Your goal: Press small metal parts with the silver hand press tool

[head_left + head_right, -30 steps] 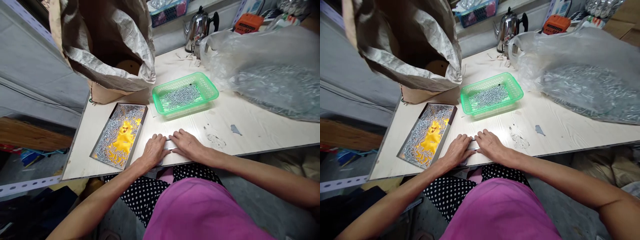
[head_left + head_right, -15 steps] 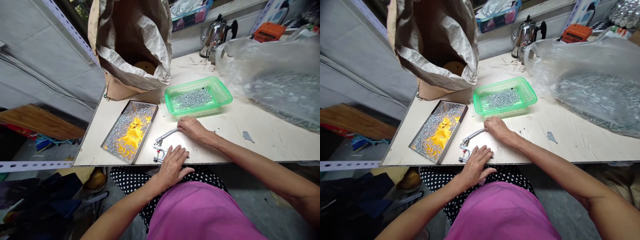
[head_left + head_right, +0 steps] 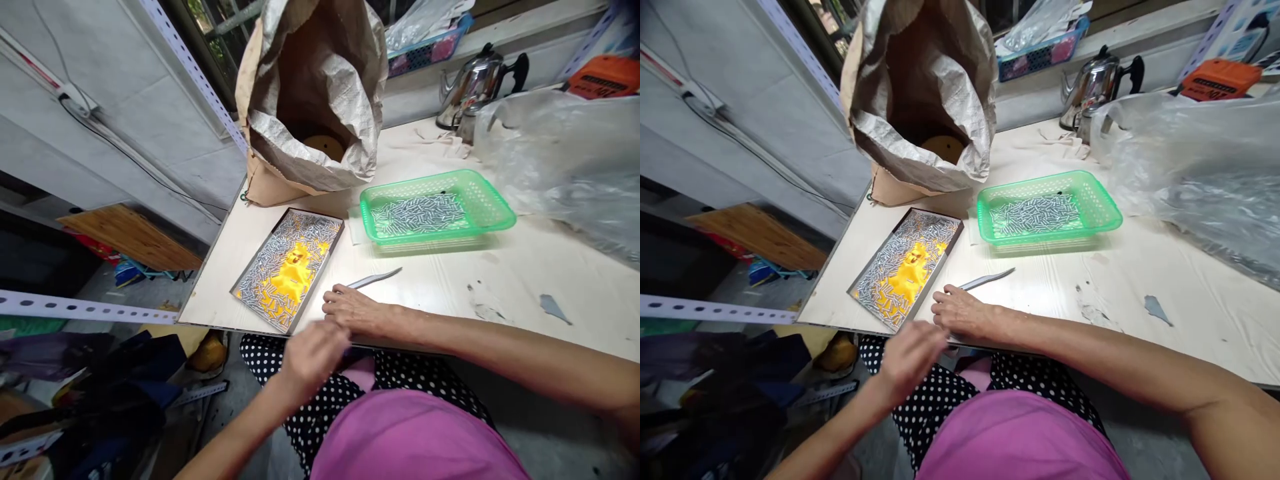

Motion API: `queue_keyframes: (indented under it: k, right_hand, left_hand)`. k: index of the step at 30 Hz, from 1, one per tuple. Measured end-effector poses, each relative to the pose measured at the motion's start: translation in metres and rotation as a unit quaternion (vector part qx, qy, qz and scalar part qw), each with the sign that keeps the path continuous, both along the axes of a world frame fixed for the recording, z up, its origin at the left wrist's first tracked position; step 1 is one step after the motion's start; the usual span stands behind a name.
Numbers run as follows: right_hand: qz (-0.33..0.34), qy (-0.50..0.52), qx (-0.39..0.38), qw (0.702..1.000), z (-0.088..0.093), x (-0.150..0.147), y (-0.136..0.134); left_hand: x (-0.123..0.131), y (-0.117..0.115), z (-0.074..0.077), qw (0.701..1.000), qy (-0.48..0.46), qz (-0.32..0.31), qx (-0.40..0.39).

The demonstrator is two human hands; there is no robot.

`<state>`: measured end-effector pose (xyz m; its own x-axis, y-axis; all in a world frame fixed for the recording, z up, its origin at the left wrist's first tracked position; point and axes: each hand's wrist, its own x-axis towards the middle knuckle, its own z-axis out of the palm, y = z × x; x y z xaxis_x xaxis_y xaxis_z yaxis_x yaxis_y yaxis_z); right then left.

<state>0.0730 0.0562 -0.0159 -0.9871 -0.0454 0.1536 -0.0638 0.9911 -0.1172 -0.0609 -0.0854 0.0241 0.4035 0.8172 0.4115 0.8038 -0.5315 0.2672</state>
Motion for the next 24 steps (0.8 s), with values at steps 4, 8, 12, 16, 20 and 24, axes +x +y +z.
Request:
queue_keyframes:
  k: [4, 8, 12, 16, 20, 24]
  right_hand:
    - [0.001, 0.018, -0.014, 1.000, -0.004, -0.008, -0.002]
    - [-0.110, 0.069, -0.009, 0.992, 0.024, 0.000, 0.010]
    - [-0.293, 0.169, 0.029, 0.941, 0.083, 0.040, 0.049]
    - [-0.445, 0.173, 0.079, 0.875, 0.113, 0.086, 0.070]
    - [-0.373, 0.089, -0.050, 0.922, 0.079, 0.100, 0.029]
    - [-0.307, -0.034, -0.200, 0.930, 0.029, 0.093, -0.026]
  left_hand:
    - [-0.067, 0.039, 0.001, 0.966, 0.094, 0.234, -0.058]
    - [-0.098, 0.072, -0.012, 0.942, 0.182, 0.236, -0.151]
    - [-0.103, 0.084, -0.018, 0.929, 0.214, 0.223, -0.202]
    - [-0.102, 0.084, -0.019, 0.934, 0.207, 0.222, -0.188]
    - [-0.097, 0.081, -0.021, 0.934, 0.211, 0.217, -0.192]
    - [-0.095, 0.082, -0.024, 0.923, 0.256, 0.206, -0.201]
